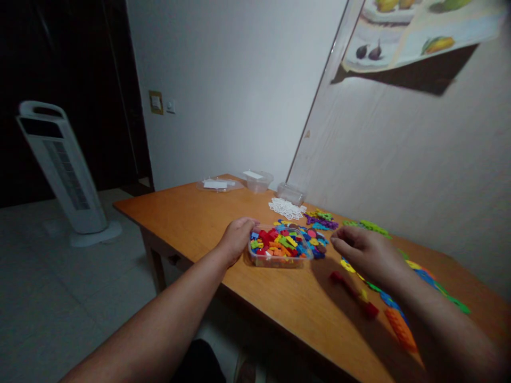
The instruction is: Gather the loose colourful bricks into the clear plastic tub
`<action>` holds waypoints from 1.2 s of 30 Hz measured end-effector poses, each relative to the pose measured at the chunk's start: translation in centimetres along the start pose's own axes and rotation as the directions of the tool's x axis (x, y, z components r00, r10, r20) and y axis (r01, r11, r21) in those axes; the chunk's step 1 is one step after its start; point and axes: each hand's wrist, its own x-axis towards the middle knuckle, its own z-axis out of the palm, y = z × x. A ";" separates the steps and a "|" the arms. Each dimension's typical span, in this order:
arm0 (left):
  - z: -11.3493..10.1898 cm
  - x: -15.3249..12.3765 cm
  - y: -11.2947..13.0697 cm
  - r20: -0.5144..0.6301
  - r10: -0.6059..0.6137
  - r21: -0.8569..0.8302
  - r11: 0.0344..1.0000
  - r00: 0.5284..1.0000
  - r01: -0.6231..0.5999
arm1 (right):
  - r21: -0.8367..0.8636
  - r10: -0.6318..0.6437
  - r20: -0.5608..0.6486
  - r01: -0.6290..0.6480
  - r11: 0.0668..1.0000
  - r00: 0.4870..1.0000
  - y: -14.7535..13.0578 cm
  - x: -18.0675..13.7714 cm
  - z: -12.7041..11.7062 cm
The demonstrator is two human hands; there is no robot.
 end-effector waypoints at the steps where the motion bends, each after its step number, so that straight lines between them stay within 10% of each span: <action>1: 0.0 0.0 0.0 -0.002 0.007 0.016 1.000 1.000 -0.007 | -0.072 0.040 0.050 -0.036 0.997 0.998 1.0 -0.3 -0.1; 8: 0.1 -0.2 0.5 0.002 0.021 0.040 0.999 1.000 -0.021 | -0.287 0.169 0.354 -0.065 0.956 0.920 5.1 -2.6 2.4; 18: 0.1 -0.1 0.4 -0.015 -0.016 0.023 1.000 1.000 0.016 | -0.378 0.234 0.211 -0.142 0.915 0.949 4.3 -2.1 2.7; 31: 0.1 0.0 0.0 -0.004 0.009 -0.031 0.999 1.000 -0.009 | 0.264 -0.115 0.027 0.104 0.959 0.993 -8.9 2.6 2.9; 36: 0.1 -0.1 0.2 -0.009 0.030 -0.015 0.999 1.000 -0.030 | 0.364 -0.046 -0.032 0.054 0.930 0.998 -8.1 3.2 2.7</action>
